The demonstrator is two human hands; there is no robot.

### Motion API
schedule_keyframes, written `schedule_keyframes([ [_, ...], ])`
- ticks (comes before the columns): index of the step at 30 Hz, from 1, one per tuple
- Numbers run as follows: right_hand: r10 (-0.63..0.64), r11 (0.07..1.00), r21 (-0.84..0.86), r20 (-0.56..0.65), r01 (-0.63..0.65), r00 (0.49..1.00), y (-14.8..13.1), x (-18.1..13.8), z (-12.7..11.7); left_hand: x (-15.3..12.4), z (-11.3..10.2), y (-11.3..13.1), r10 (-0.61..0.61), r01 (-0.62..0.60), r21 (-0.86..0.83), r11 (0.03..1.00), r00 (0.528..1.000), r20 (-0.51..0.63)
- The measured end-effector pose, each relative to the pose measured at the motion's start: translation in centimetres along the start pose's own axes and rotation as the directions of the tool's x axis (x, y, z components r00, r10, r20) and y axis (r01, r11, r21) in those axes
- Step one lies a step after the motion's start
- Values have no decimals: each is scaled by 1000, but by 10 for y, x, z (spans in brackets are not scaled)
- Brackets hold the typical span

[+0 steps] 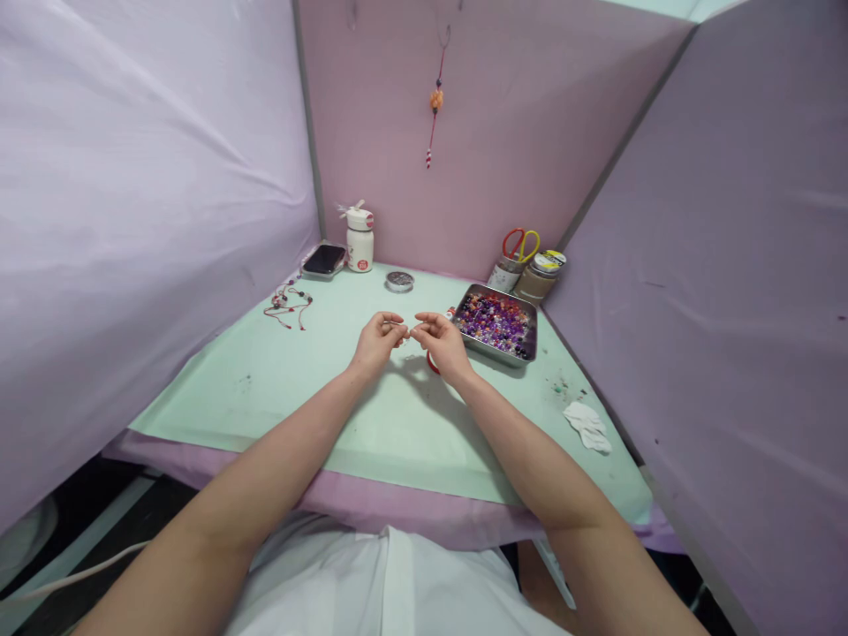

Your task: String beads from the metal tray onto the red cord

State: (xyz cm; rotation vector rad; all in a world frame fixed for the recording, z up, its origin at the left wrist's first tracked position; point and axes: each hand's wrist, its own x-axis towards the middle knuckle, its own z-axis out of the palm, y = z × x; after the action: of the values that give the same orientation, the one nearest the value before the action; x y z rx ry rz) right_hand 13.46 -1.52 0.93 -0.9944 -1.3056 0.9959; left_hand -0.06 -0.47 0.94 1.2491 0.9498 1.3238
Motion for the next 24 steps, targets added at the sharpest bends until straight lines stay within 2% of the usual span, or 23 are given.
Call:
schedule_keyframes([
  [8, -12, 1000, -26, -12, 12, 1000, 5, 2, -1, -1, 0, 0, 86, -88, 75, 993, 996, 23],
  [19, -56, 997, -65, -67, 52, 996, 9, 6, -4, 0, -1, -2, -4, 1, 41, 999, 997, 72],
  [24, -28, 1000, -3, -49, 28, 998, 7, 4, -5, 1, -2, -5, -16, 16, 8, 1000, 998, 67],
])
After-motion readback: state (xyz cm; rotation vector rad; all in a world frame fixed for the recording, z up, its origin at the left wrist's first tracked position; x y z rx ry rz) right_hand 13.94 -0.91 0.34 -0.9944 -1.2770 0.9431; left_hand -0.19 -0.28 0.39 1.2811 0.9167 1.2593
